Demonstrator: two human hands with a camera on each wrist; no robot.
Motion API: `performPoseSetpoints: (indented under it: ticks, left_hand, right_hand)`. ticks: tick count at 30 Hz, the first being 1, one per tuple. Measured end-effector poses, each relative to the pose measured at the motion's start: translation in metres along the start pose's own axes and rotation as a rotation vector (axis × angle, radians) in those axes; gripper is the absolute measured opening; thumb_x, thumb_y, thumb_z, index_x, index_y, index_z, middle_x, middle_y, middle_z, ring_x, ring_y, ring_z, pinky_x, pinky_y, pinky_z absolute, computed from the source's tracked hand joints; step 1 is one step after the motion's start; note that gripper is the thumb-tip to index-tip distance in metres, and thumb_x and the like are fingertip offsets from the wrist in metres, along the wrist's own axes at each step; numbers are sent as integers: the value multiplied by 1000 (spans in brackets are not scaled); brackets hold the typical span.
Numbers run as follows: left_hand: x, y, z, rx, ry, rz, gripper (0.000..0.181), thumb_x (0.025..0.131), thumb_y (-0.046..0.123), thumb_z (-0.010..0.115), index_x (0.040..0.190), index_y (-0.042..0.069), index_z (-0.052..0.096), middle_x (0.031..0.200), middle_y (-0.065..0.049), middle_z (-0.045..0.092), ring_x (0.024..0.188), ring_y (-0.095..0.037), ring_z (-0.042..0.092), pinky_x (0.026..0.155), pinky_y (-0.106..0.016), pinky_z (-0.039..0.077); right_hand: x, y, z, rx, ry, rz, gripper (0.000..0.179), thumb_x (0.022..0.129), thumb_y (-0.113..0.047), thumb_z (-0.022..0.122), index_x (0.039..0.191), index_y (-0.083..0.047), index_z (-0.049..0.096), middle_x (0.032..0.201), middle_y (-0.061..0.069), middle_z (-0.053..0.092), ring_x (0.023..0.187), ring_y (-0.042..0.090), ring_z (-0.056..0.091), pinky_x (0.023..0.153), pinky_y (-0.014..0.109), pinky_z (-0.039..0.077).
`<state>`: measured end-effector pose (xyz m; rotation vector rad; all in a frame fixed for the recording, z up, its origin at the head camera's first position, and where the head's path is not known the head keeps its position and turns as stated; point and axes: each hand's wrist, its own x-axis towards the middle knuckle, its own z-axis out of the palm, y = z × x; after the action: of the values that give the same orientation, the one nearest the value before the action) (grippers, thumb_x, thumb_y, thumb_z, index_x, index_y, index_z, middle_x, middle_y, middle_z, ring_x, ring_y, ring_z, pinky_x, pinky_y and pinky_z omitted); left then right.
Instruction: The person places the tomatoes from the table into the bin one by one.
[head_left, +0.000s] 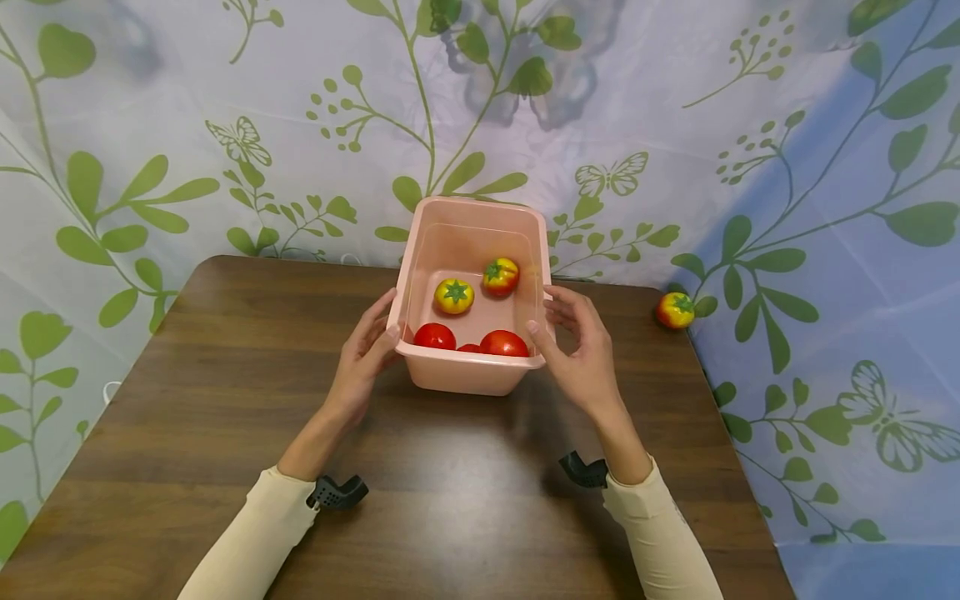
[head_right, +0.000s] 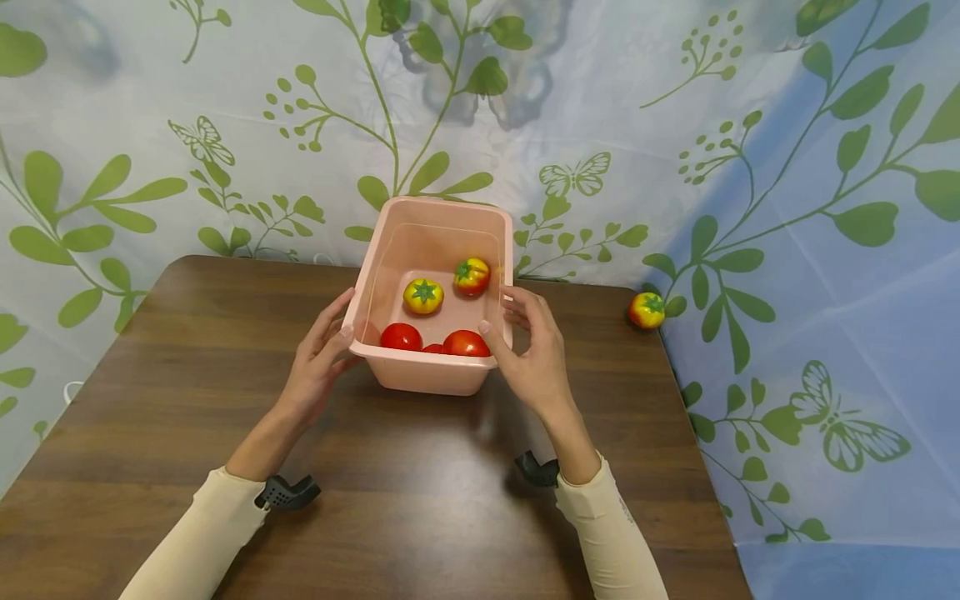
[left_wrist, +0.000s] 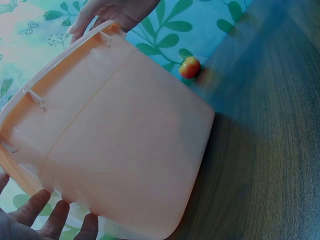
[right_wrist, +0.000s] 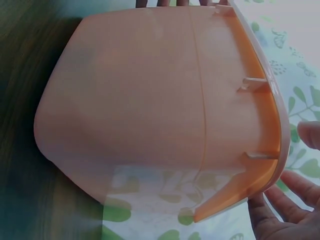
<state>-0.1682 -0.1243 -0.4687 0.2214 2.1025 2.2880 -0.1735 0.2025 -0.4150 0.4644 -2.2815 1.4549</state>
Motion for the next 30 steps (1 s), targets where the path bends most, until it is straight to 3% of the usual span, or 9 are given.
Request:
performPoseSetpoints:
  ticks: [14,20,22,25,30]
  left_hand:
    - [0,2,1,-7,-8,8,58,112,32,56,166,42,39,167,-3,49,148,-29,53,119,-64,48]
    - [-1,3,2,-2,-10,8,57,112,33,56,166,42,39,166,-7,50,146,-30,54,119,-64,48]
    - [0,2,1,3,-8,5,57,112,33,55,166,42,38,166,-8,50,146,-30,55,119,-65,47]
    - [0,0,1,5,-4,4,57,112,32,54,166,41,38,166,-8,50,146,-31,55,119,-65,47]
    - [0,-2,0,1,0,-2,57,112,32,54,166,40,39,167,-5,49,148,-33,53,120,-65,47]
  right_hand:
    - [1,1,-5,96,32,-44,50,96,-2,77,143,-5,63,137,19,66,122,40,67,110,27,58]
    - [6,11,-21,85,103,-51,48,96,1,76,142,-7,65,135,21,65,119,19,70,108,25,58]
    - [9,19,-29,59,138,-38,47,96,-1,76,141,-5,65,136,21,64,119,14,70,107,23,58]
    - [14,39,-43,15,198,-3,46,97,-3,77,141,-3,65,137,19,65,120,19,69,106,21,57]
    - [24,91,-73,-113,291,108,50,96,-16,81,143,-10,65,142,12,66,130,27,64,112,33,53]
